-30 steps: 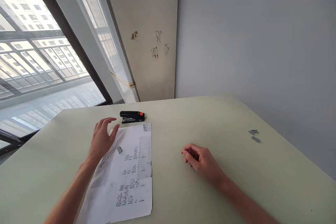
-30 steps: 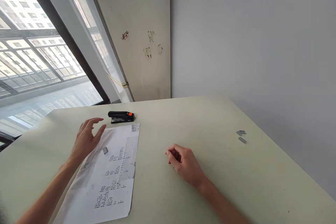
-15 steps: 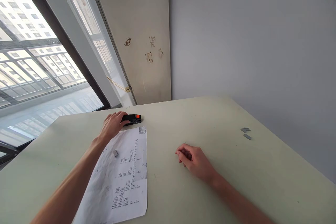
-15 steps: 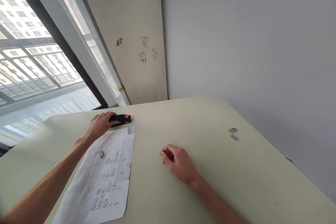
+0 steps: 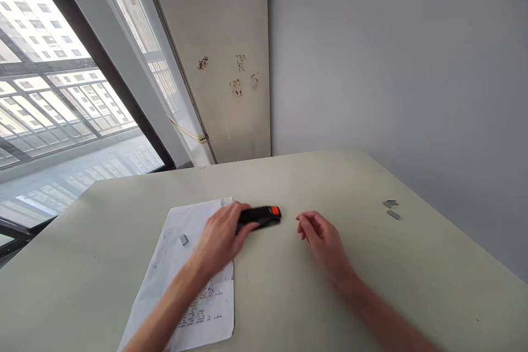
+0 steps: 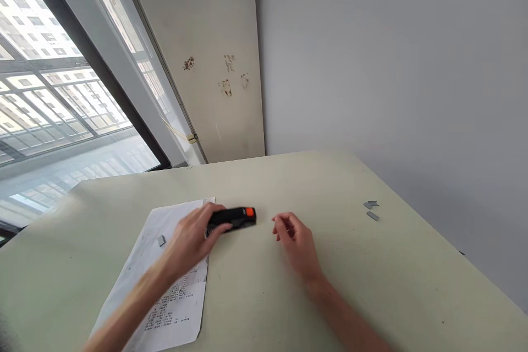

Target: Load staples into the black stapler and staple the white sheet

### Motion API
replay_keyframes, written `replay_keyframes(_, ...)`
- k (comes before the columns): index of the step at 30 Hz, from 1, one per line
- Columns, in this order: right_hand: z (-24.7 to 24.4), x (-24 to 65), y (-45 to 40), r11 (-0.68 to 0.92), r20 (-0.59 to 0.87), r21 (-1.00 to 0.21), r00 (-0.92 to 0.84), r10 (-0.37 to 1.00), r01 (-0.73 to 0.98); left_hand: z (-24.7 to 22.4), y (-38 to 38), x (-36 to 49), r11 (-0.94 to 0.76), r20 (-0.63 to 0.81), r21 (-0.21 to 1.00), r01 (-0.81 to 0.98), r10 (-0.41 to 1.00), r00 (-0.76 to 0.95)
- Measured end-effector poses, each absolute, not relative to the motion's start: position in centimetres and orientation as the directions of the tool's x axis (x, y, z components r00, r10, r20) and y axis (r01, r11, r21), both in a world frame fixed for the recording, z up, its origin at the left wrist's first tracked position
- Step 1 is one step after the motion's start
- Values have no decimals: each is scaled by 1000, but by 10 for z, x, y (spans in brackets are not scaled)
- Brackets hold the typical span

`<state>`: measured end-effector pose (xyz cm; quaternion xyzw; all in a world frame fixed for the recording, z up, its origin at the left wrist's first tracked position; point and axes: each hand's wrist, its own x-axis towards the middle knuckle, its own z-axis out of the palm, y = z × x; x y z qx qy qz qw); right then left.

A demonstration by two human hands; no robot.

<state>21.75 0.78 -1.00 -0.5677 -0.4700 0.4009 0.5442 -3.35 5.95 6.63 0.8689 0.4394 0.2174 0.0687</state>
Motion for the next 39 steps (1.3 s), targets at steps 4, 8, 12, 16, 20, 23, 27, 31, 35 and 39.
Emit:
replay_keyframes(4,-11,228,13,27,48,-997,298,954,75,51,19,-2,-665,317,364,652,746,585)
replay_keyframes(8,-11,232,13,26,53,-995,280,959,96,38,4,16,-666,333,396,632,746,577)
replay_keyframes(12,-12,232,12,36,77,-988,268,960,153,28,0,26,-670,339,394,629,742,579)
replay_keyframes(16,-14,234,11,35,79,-977,205,976,209,23,0,27,-644,335,455,614,763,552)
replay_keyframes(20,-13,235,10,9,51,-969,165,985,248,25,1,11,-590,277,554,587,796,538)
replay_keyframes(23,-11,235,8,-10,37,-949,140,989,316,28,1,-14,-568,214,573,590,799,562)
replay_keyframes(27,-11,232,7,-72,-22,-917,130,991,393,32,-4,-47,-526,156,558,642,826,541)
replay_keyframes(31,-12,230,8,-81,-31,-915,130,991,396,32,-6,-58,-506,167,547,667,847,505)
replay_keyframes(35,-12,230,6,-12,19,-952,97,995,307,31,-3,-46,-561,180,525,640,808,561)
replay_keyframes(39,-9,227,1,75,68,-950,-35,997,302,29,0,-29,-592,203,488,642,792,576)
